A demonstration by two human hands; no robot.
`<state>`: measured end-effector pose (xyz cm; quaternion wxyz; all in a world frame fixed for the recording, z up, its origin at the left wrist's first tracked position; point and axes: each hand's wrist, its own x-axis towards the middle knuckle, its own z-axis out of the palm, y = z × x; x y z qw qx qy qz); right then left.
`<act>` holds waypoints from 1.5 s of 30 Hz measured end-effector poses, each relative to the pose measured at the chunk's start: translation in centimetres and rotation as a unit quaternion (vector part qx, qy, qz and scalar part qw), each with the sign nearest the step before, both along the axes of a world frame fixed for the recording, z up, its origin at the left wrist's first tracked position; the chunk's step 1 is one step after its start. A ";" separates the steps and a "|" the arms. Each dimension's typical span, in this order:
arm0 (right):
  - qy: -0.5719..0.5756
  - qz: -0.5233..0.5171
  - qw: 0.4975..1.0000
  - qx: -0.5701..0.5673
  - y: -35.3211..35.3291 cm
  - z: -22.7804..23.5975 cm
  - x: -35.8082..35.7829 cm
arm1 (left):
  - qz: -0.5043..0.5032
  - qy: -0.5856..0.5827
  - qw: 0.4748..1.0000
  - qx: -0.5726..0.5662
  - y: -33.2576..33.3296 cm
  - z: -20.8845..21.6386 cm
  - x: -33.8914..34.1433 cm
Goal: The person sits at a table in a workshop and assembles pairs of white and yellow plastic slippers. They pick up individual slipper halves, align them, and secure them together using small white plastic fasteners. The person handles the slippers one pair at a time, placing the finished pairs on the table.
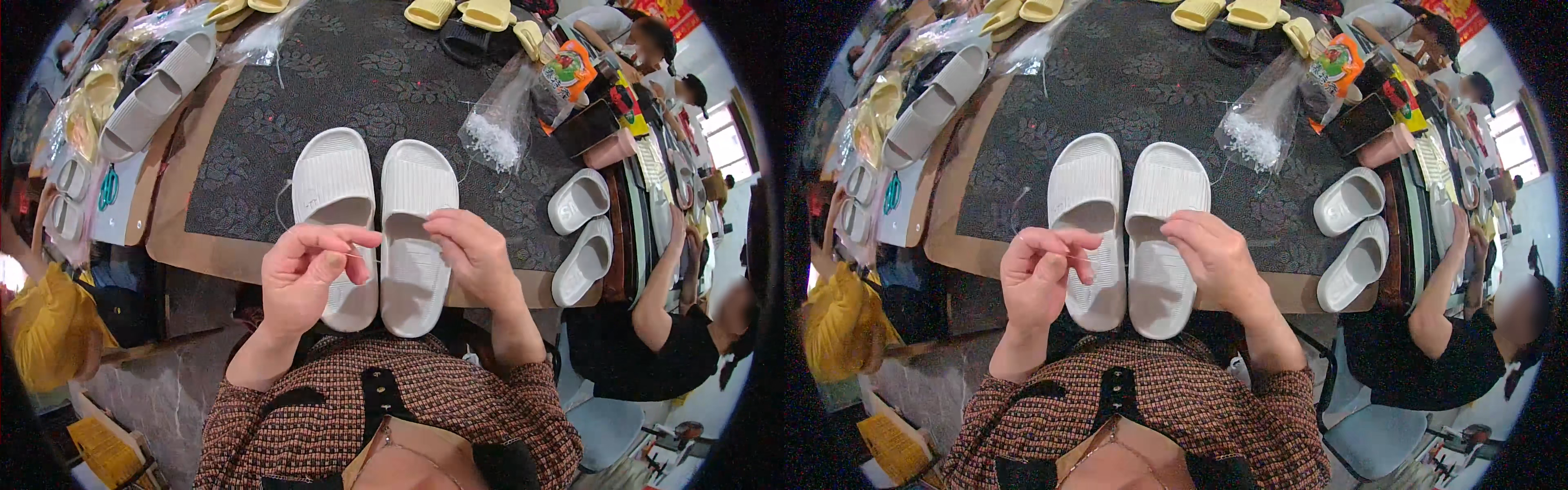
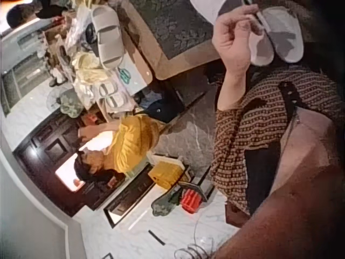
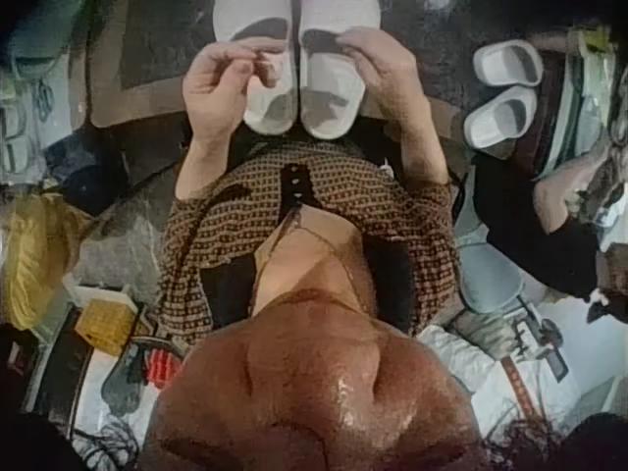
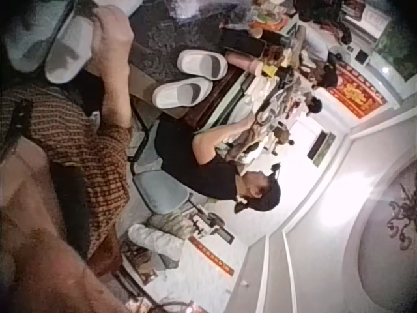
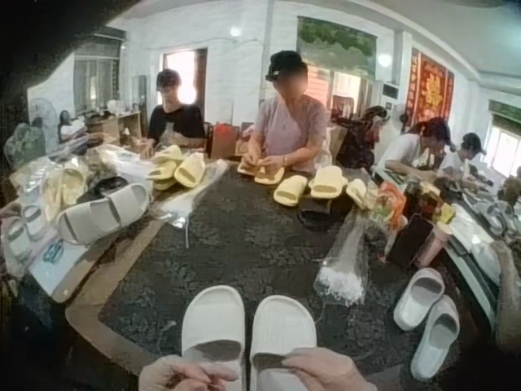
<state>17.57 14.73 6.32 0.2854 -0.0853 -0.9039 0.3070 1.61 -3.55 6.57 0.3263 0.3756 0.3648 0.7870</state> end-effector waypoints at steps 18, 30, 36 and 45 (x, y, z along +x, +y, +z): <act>-0.094 0.161 0.979 -0.084 -1.3 1.0 3.0 | -0.077 -0.148 0.986 -0.025 -1.2 -0.2 0.9; -0.026 0.097 0.962 0.255 -3.1 2.1 3.2 | -0.011 -0.157 0.958 -0.239 -4.5 -1.2 1.2; -0.034 0.191 0.964 0.183 -4.7 1.2 3.2 | -0.035 -0.115 0.930 -0.348 -7.1 -1.2 1.2; -0.128 0.214 0.959 0.133 -5.7 -0.5 3.5 | -0.155 -0.043 0.874 -0.458 -7.5 -0.1 0.7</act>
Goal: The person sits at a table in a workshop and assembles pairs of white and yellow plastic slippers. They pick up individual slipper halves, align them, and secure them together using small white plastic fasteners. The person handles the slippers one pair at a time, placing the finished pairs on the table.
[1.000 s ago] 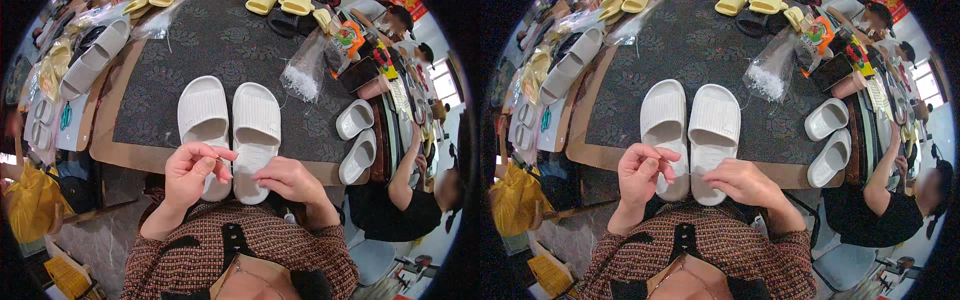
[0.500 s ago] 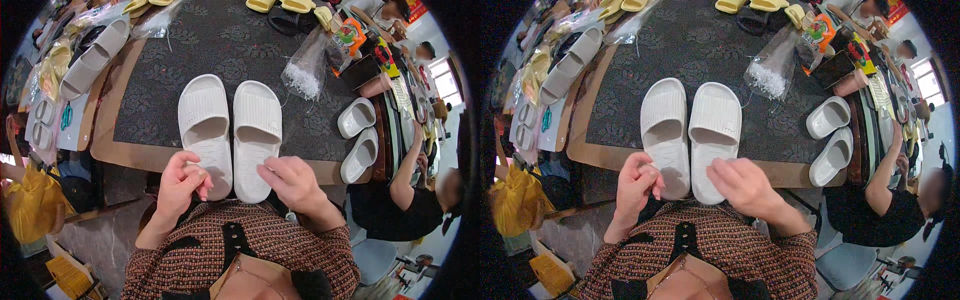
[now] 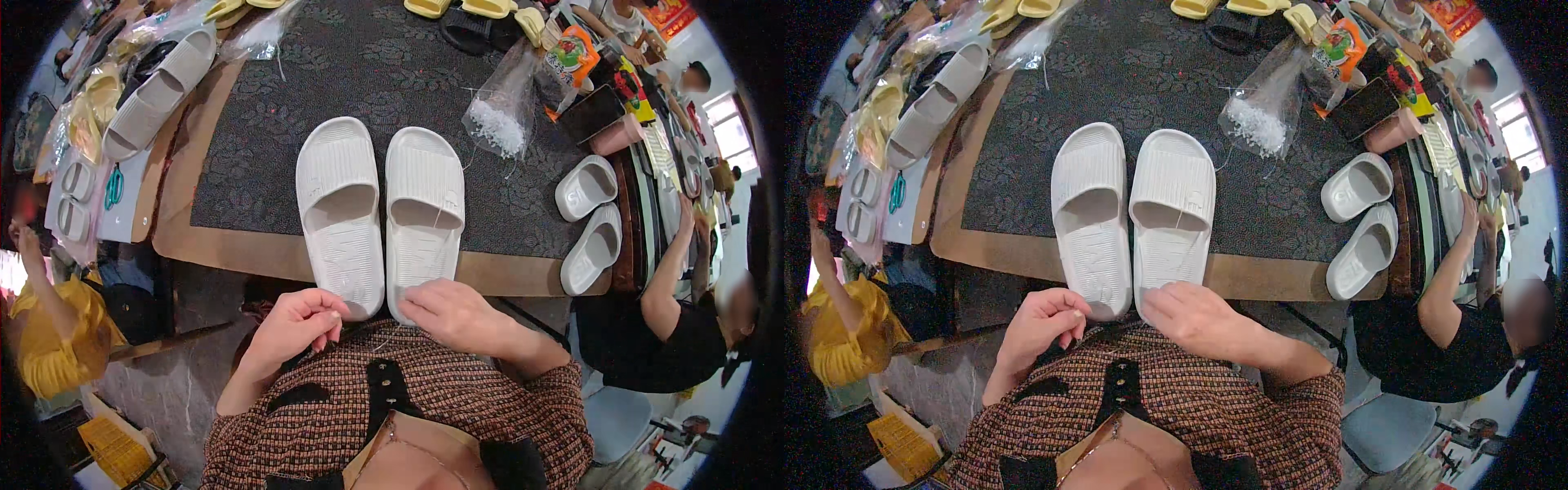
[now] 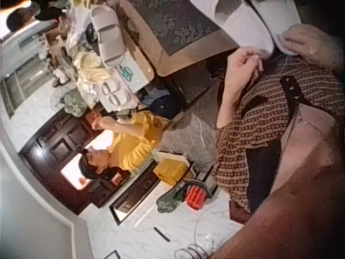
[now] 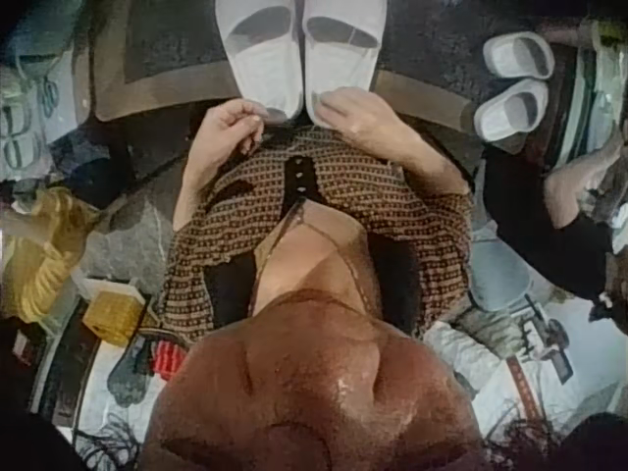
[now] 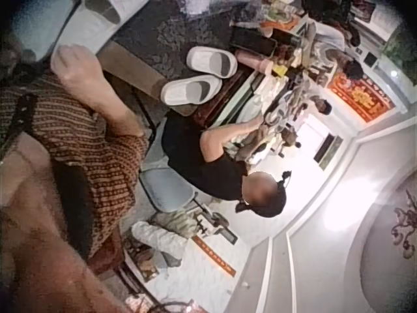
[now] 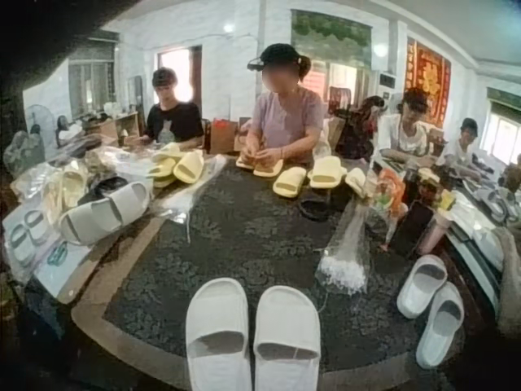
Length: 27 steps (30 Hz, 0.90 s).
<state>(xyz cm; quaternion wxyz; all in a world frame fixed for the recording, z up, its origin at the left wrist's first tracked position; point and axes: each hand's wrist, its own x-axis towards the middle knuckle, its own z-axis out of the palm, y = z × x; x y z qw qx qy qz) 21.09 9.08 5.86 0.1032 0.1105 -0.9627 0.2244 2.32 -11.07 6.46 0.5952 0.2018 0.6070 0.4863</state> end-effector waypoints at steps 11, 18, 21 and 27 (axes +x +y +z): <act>0.009 0.024 1.000 0.002 0.9 0.5 -0.4 | 0.027 0.027 0.999 0.008 1.3 0.7 0.1; -0.012 0.061 0.996 -0.061 0.4 -0.1 -0.5 | 0.052 0.025 0.998 -0.008 0.5 0.3 0.0; -0.025 0.059 0.997 -0.040 0.4 0.0 -0.5 | 0.042 0.022 0.999 -0.001 0.4 0.1 -0.1; 0.037 -0.059 0.996 0.055 2.7 -0.8 -1.9 | -0.026 0.109 0.994 0.013 3.2 0.2 -0.5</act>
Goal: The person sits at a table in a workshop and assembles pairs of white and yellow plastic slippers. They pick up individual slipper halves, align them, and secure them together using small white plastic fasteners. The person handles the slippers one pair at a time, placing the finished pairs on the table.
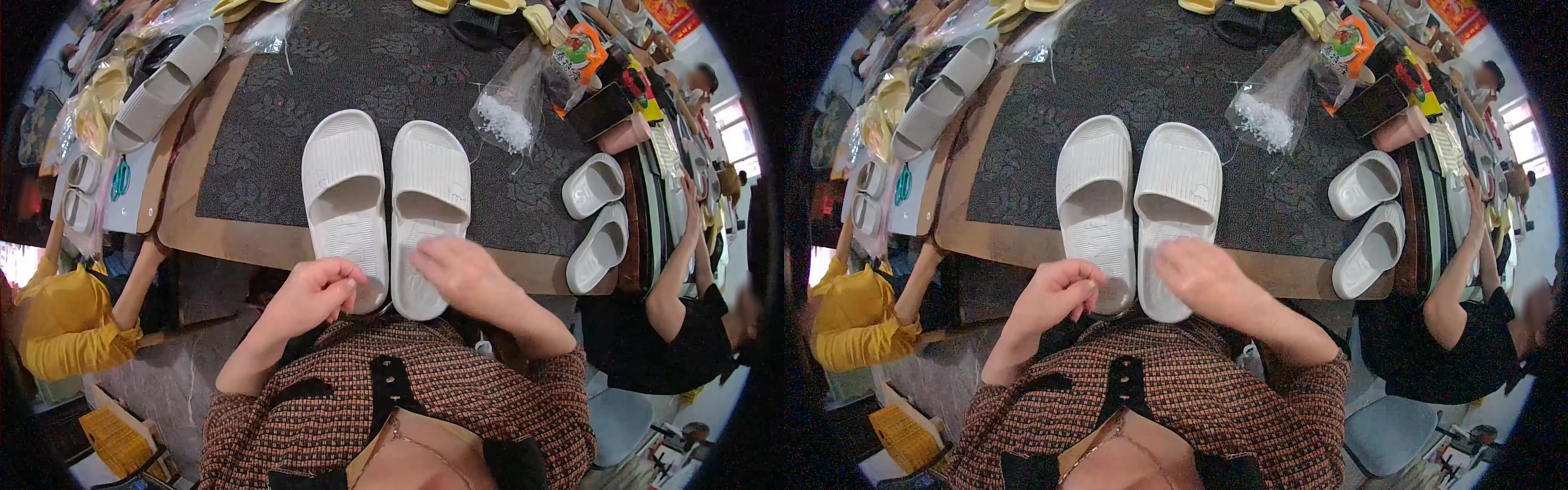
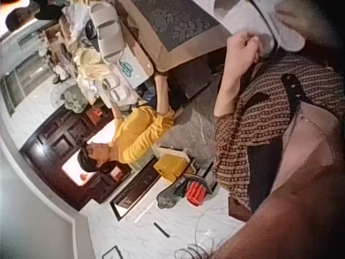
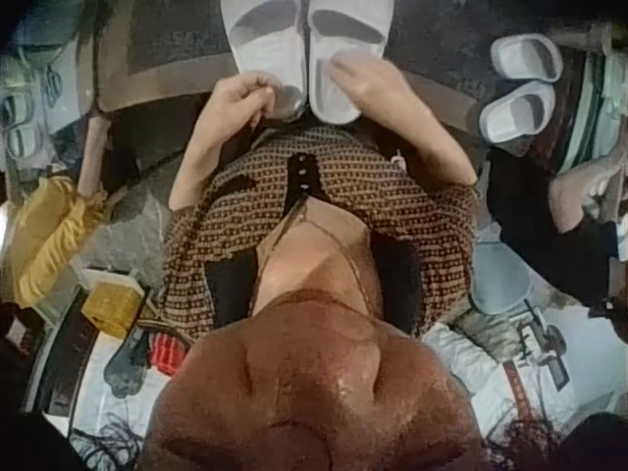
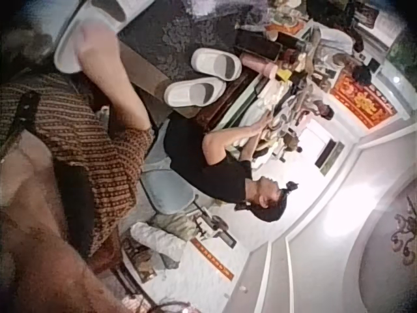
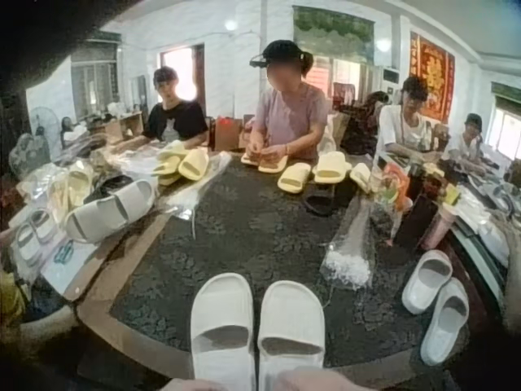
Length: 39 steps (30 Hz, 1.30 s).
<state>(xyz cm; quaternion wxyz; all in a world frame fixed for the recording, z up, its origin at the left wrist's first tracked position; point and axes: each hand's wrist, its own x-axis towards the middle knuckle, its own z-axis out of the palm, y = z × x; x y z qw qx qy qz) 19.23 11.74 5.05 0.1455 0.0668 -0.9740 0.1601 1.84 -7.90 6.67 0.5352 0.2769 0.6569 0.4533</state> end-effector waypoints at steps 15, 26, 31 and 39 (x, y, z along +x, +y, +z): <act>-0.015 -0.126 0.987 0.095 0.9 -0.2 -1.2 | -0.010 0.512 0.850 0.127 5.5 -2.3 0.1; 0.057 -0.112 0.992 -0.032 1.9 1.5 0.5 | -0.025 0.633 0.771 0.060 7.6 -3.1 0.8; 0.141 -0.247 0.940 -0.188 6.4 1.7 -1.6 | -0.023 0.641 0.765 0.052 8.6 -3.8 0.3; -0.079 -0.356 0.916 -0.164 12.9 -1.5 -5.8 | -0.057 0.623 0.776 0.080 8.5 -3.7 -0.9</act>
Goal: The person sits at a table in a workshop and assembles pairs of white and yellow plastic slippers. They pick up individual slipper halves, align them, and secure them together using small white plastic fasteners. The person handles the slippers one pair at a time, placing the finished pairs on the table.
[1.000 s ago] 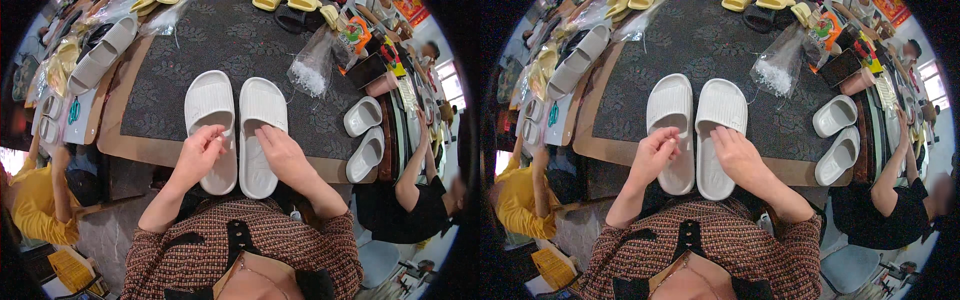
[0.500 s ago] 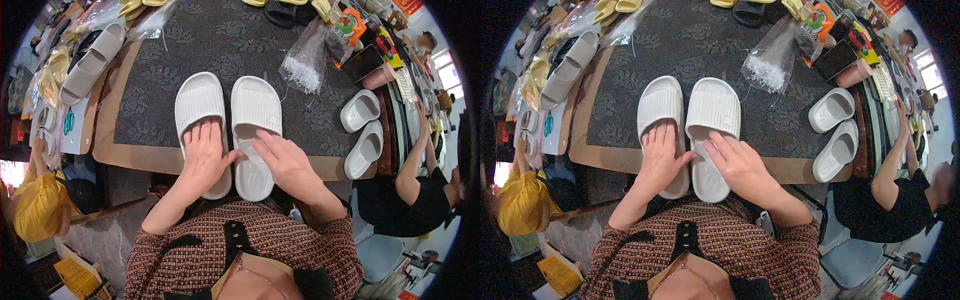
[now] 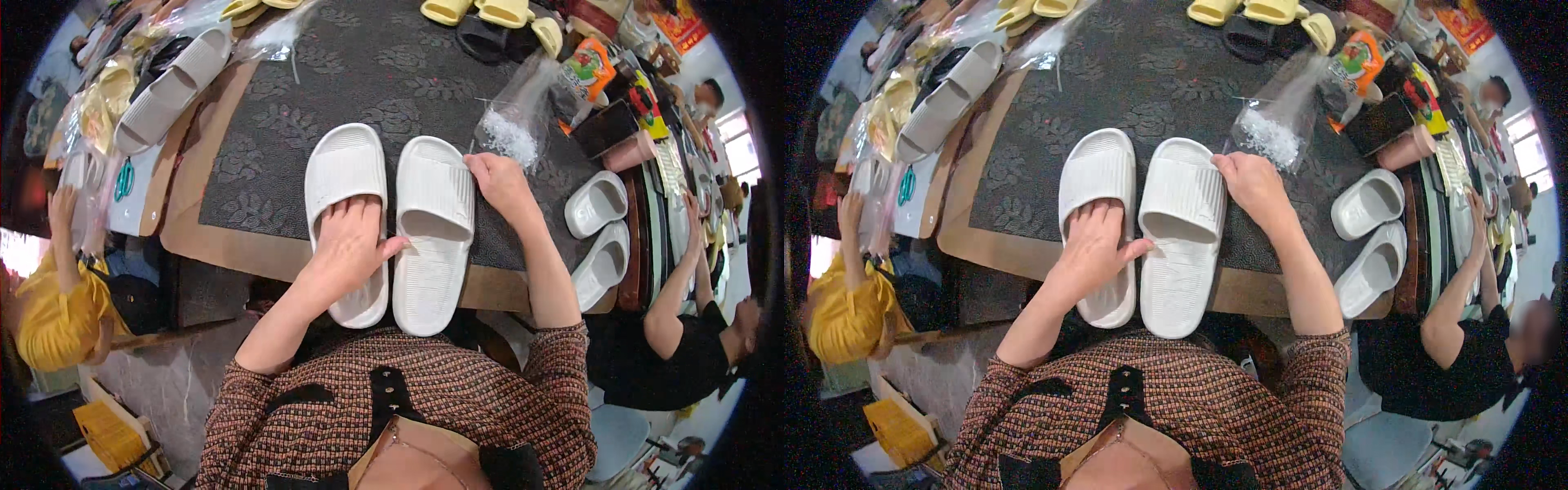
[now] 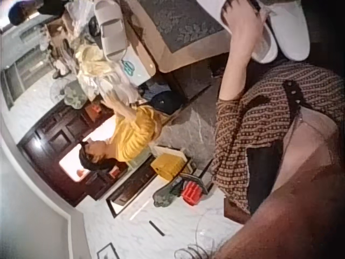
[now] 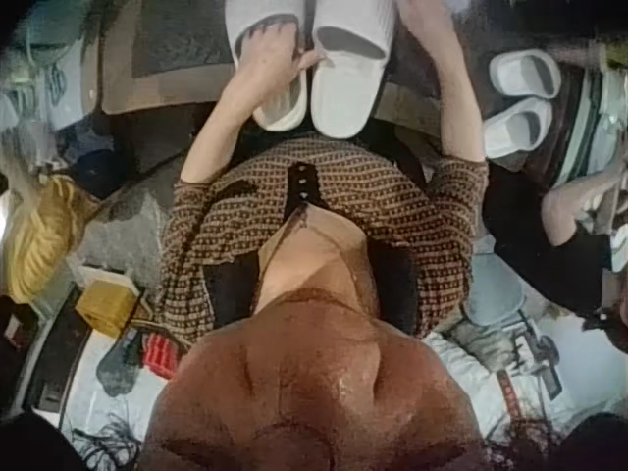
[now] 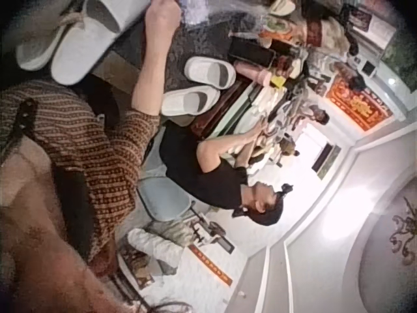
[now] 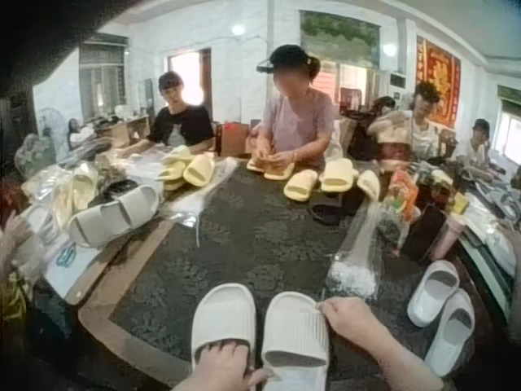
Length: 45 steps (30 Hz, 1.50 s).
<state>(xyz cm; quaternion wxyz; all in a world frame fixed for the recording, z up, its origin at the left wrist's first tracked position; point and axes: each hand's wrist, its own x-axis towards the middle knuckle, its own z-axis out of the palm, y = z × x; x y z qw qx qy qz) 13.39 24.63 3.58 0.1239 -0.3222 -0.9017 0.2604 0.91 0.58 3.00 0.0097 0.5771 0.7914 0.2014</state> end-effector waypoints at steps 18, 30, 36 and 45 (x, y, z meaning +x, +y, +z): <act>0.146 0.222 0.957 -0.112 -1.7 1.3 -10.2 | 0.009 -0.206 0.973 -0.104 0.6 1.3 -2.1; 0.160 0.202 0.890 -0.377 -3.3 0.7 -13.4 | -0.002 -0.166 0.983 -0.079 0.5 0.4 -1.9; 0.257 0.120 0.871 -0.402 -2.9 1.7 -10.8 | -0.046 -0.118 0.989 0.071 -2.3 0.9 -0.4; 0.303 0.159 0.861 -0.375 -5.8 2.1 -8.9 | 0.009 -0.260 0.928 0.268 0.4 5.2 -3.1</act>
